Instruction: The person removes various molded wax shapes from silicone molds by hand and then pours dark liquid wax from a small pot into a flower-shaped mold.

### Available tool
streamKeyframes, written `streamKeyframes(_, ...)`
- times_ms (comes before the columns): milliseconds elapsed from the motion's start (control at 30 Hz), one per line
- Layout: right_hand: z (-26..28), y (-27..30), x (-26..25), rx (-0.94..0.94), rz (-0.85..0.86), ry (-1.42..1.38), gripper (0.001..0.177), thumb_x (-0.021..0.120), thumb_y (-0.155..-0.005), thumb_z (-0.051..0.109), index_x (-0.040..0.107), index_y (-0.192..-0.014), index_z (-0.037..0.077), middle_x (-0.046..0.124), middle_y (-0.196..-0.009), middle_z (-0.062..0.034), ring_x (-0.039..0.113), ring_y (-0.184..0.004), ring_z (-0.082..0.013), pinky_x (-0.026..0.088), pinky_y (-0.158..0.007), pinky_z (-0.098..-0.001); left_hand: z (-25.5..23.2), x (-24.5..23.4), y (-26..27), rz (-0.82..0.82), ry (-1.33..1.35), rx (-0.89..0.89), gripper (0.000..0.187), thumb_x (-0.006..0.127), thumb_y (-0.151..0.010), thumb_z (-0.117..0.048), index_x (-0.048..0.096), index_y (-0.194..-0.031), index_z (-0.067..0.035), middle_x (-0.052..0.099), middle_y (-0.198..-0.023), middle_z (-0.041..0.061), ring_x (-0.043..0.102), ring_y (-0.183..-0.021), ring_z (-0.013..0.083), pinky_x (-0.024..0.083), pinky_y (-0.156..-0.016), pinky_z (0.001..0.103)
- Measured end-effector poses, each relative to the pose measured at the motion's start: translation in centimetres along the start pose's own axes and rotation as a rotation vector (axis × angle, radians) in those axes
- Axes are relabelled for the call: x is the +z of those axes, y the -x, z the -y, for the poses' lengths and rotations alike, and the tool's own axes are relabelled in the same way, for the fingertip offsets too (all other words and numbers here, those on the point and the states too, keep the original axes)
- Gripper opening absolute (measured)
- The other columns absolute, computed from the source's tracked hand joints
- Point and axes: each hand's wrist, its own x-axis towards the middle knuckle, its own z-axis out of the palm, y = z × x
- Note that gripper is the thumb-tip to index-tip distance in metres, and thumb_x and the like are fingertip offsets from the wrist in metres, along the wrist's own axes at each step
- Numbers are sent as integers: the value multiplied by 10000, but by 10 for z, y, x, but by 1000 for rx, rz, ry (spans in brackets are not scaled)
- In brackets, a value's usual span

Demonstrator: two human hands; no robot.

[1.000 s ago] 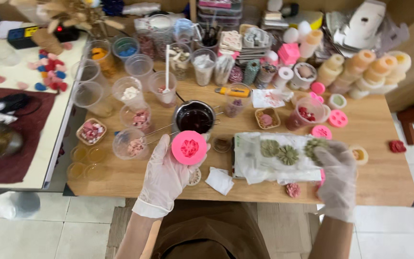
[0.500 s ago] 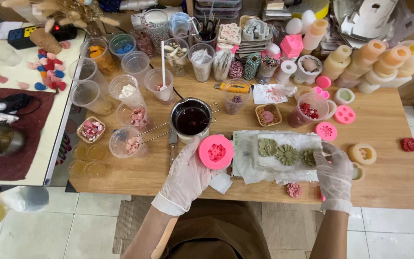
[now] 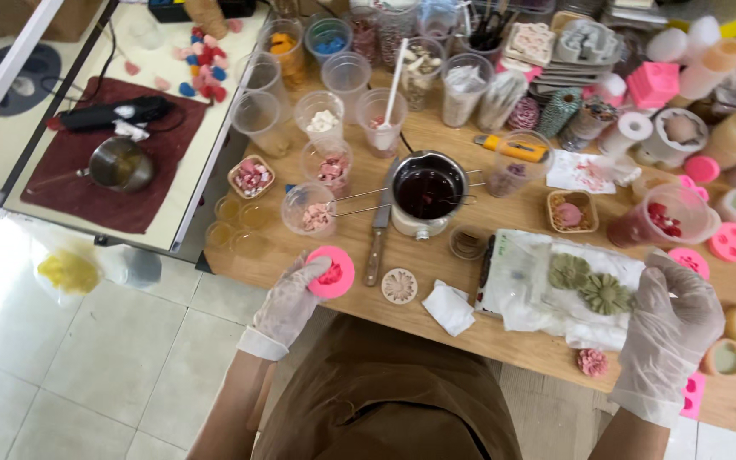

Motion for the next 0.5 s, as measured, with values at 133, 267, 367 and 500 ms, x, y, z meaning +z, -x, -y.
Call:
streamKeyframes(133,26,11,26,-151,147,102,210,637,-1057,-9,715,-1250,-32,728,-1150,-42,641,-1050,-77,509,-933,-219,34,-49,-9,-152,-207,-9,465,713,-920,-253,593,-1332,-73,678,-1225,55,651,-1088,141,524,-901,343)
streamKeyframes(267,42,19,48,-136,251,155,195,656,-1086,38,723,-1261,-17,710,-1113,-52,611,-987,-80,495,-879,-220,63,-71,-52,-249,-425,-65,491,733,-911,-283,590,-1360,-146,686,-1197,-9,632,-1010,71,500,-784,279)
streamKeyframes(367,48,22,59,-152,291,192,213,658,-1061,56,725,-1255,-1,718,-1126,-46,625,-973,-76,507,-871,-218,74,-65,-81,-184,-457,-93,494,739,-886,-284,621,-1327,-96,721,-1131,23,672,-949,105,536,-754,291)
streamKeyframes(500,46,24,68,-110,323,239,212,672,-1041,89,732,-1231,14,727,-1096,-49,617,-933,-78,504,-832,-221,80,-48,-91,-130,-333,-89,512,770,-845,-258,608,-1290,-65,735,-1122,39,721,-972,133,606,-809,318)
